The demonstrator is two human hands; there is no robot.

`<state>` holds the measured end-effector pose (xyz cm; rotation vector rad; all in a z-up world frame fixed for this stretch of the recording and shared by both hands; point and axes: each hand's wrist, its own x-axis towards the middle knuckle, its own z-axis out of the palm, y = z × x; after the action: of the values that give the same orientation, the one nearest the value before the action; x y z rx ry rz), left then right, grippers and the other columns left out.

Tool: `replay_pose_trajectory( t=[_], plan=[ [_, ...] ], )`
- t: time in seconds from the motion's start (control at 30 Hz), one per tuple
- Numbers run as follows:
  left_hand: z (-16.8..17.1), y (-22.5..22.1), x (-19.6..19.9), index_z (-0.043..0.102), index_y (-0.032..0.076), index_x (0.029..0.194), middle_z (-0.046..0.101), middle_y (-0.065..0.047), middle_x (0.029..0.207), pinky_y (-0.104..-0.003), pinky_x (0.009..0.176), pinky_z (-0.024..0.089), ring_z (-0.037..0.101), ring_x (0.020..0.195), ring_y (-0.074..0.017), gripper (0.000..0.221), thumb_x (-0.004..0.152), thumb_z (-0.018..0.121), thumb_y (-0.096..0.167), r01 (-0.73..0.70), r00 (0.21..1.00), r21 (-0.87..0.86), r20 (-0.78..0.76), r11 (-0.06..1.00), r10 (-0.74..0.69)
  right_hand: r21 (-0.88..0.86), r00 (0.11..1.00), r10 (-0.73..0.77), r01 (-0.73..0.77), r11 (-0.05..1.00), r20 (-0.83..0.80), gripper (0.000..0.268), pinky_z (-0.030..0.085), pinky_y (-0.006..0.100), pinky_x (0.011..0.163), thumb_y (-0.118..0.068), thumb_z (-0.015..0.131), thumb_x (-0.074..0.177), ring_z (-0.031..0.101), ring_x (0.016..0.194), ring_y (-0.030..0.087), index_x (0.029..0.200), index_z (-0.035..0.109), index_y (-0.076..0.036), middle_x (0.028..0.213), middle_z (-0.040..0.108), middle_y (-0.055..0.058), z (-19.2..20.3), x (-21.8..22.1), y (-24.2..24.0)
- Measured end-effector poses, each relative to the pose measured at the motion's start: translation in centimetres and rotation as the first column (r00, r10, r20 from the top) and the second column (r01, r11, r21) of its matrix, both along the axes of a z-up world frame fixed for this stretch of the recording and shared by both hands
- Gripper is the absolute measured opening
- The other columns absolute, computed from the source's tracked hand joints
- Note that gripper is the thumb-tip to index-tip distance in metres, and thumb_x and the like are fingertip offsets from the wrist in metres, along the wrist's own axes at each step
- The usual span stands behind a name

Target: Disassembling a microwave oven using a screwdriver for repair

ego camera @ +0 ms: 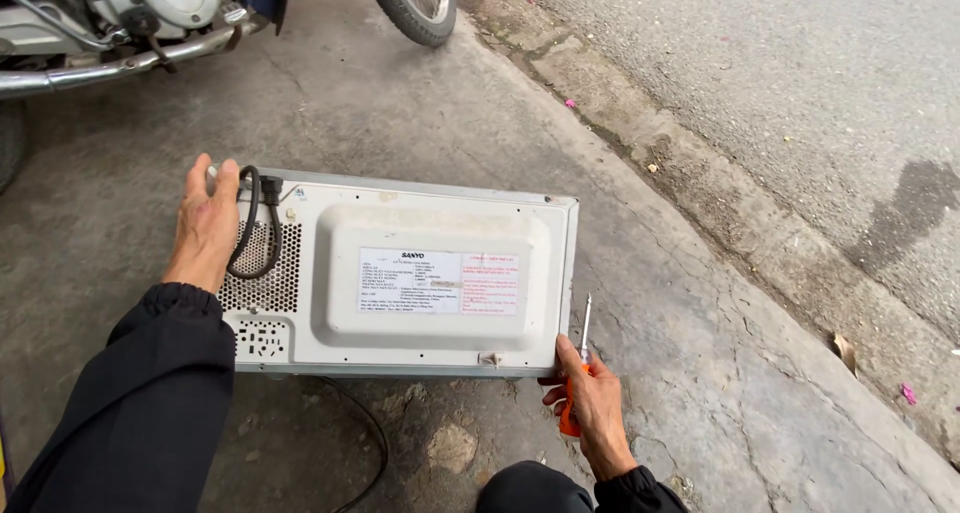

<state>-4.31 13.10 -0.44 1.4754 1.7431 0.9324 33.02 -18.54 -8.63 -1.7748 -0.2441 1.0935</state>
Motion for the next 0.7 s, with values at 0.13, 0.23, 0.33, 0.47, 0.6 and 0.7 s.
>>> replay_pose_trajectory(
  t=[0.13, 0.23, 0.33, 0.47, 0.6, 0.7],
  plan=[
    [2.9, -1.7, 1.7, 0.024, 0.004, 0.175, 0.033, -0.027, 0.176, -0.059, 0.125, 0.032, 0.036, 0.159, -0.0464, 0.096, 0.107, 0.035, 0.07, 0.059, 0.998, -0.045, -0.012, 0.997, -0.06, 0.03, 0.999, -0.032, 0.032, 0.999, -0.007, 0.048, 0.046, 0.034, 0.047, -0.043, 0.076, 0.1, 0.064, 0.054, 0.025, 0.101, 0.073, 0.005, 0.081, 0.077, 0.021, -0.8, 0.5, 0.4],
    [3.3, -2.8, 2.1, 0.016, 0.001, 0.176, 0.017, -0.029, 0.182, -0.066, 0.129, 0.023, 0.022, 0.165, -0.0499, 0.113, 0.098, 0.034, 0.08, 0.095, 0.992, -0.031, -0.086, 0.995, -0.097, 0.041, 1.0, -0.02, 0.021, 0.999, -0.021, 0.047, 0.047, 0.035, 0.05, -0.045, 0.077, 0.1, 0.064, 0.056, 0.025, 0.1, 0.072, 0.002, 0.08, 0.076, 0.02, -1.3, 0.7, 0.3],
    [2.5, -4.7, 3.7, 0.017, 0.004, 0.178, 0.005, -0.036, 0.18, -0.081, 0.125, 0.017, 0.014, 0.164, -0.0597, 0.109, 0.101, 0.037, 0.078, 0.043, 0.963, 0.139, -0.268, 0.989, -0.004, 0.069, 0.999, -0.011, 0.015, 0.998, -0.05, 0.047, 0.047, 0.035, 0.05, -0.044, 0.077, 0.099, 0.064, 0.056, 0.026, 0.103, 0.075, 0.003, 0.08, 0.075, 0.02, -1.8, 0.7, -0.1],
    [-0.9, -7.5, 10.5, 0.042, 0.005, 0.168, 0.022, -0.03, 0.18, -0.066, 0.135, 0.007, 0.018, 0.168, -0.0484, 0.07, 0.113, 0.047, 0.047, 0.508, 0.755, 0.496, -0.65, 0.705, -0.086, 0.058, 0.998, -0.055, 0.057, 0.997, -0.031, 0.047, 0.047, 0.036, 0.048, -0.041, 0.076, 0.1, 0.065, 0.056, 0.027, 0.101, 0.075, 0.005, 0.081, 0.075, 0.022, -1.2, 0.0, -0.2],
    [-6.8, -7.1, 18.1, 0.019, 0.014, 0.177, 0.013, -0.027, 0.182, -0.066, 0.129, -0.018, 0.005, 0.17, -0.0442, 0.104, 0.104, 0.019, 0.088, 0.604, 0.626, 0.239, -0.733, 0.761, -0.266, 0.029, 0.999, -0.046, 0.046, 0.998, -0.022, 0.047, 0.046, 0.034, 0.049, -0.043, 0.076, 0.101, 0.064, 0.056, 0.026, 0.099, 0.074, 0.004, 0.083, 0.076, 0.022, -0.5, 0.1, 0.1],
    [-6.8, -6.9, 21.7, 0.024, 0.014, 0.175, 0.019, -0.03, 0.179, -0.072, 0.128, -0.015, 0.011, 0.168, -0.0489, 0.101, 0.104, 0.015, 0.086, 0.603, 0.618, 0.228, -0.74, 0.764, -0.266, 0.054, 0.999, -0.039, 0.04, 0.998, -0.024, 0.047, 0.045, 0.035, 0.049, -0.042, 0.077, 0.101, 0.063, 0.054, 0.026, 0.093, 0.074, 0.004, 0.079, 0.076, 0.023, -0.6, 0.5, 0.4]
  ],
)
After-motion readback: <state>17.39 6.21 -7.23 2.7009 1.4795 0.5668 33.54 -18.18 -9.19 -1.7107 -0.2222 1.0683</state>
